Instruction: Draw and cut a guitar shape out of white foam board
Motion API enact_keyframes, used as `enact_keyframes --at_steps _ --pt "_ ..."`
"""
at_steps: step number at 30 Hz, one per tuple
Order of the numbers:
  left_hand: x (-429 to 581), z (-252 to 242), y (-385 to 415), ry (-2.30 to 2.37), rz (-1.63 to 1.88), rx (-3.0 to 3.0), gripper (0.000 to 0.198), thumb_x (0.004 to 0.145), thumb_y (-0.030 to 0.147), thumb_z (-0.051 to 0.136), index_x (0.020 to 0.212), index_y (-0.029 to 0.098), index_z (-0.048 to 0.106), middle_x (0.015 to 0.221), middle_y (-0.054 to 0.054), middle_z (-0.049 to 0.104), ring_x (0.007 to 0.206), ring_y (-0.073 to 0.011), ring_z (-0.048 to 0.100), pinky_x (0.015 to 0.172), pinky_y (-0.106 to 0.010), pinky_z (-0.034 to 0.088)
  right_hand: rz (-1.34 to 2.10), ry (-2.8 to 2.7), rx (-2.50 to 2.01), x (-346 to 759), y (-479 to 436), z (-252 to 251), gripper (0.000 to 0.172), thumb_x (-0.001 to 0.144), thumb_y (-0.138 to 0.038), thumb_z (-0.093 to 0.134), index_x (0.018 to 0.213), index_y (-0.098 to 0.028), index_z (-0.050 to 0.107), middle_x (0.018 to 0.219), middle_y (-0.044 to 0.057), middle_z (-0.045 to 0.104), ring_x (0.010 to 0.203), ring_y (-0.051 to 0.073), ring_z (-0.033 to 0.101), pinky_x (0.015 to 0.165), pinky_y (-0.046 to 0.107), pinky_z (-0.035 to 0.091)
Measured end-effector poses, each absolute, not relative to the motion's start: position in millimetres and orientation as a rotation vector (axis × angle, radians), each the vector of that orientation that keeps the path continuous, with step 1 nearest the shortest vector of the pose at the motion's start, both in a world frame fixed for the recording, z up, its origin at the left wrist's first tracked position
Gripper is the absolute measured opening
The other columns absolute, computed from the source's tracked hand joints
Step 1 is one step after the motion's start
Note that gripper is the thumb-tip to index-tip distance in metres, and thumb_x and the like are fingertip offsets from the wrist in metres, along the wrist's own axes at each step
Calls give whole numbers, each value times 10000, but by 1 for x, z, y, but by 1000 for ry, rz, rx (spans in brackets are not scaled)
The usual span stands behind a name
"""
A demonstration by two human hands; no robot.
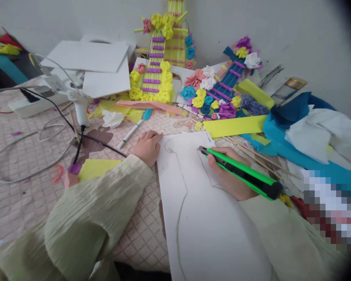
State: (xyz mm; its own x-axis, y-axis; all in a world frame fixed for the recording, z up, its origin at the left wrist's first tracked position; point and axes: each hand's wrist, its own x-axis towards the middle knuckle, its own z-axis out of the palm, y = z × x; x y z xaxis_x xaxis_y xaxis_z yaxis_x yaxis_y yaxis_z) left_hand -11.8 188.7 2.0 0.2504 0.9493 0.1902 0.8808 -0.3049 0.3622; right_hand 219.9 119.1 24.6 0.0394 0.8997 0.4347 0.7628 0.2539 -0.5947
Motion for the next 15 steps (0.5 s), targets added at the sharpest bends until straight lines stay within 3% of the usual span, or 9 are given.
enact_keyframes --at_steps 9,15 --pt "-12 4 188 1720 554 2354 431 762 117 299 1125 146 530 1098 -93 519 1046 -222 443 896 -400 384 194 -1729 -1531 219 120 23 197 750 -349 560 888 -214 599 659 -10 630 601 143 584 613 269 466" --pt "-12 4 187 1730 553 2352 423 756 123 309 1111 183 531 1084 -76 515 1051 -214 439 891 -384 386 181 -1741 -1512 218 121 23 175 762 -348 539 877 -226 591 737 9 649 648 164 597 625 291 471"
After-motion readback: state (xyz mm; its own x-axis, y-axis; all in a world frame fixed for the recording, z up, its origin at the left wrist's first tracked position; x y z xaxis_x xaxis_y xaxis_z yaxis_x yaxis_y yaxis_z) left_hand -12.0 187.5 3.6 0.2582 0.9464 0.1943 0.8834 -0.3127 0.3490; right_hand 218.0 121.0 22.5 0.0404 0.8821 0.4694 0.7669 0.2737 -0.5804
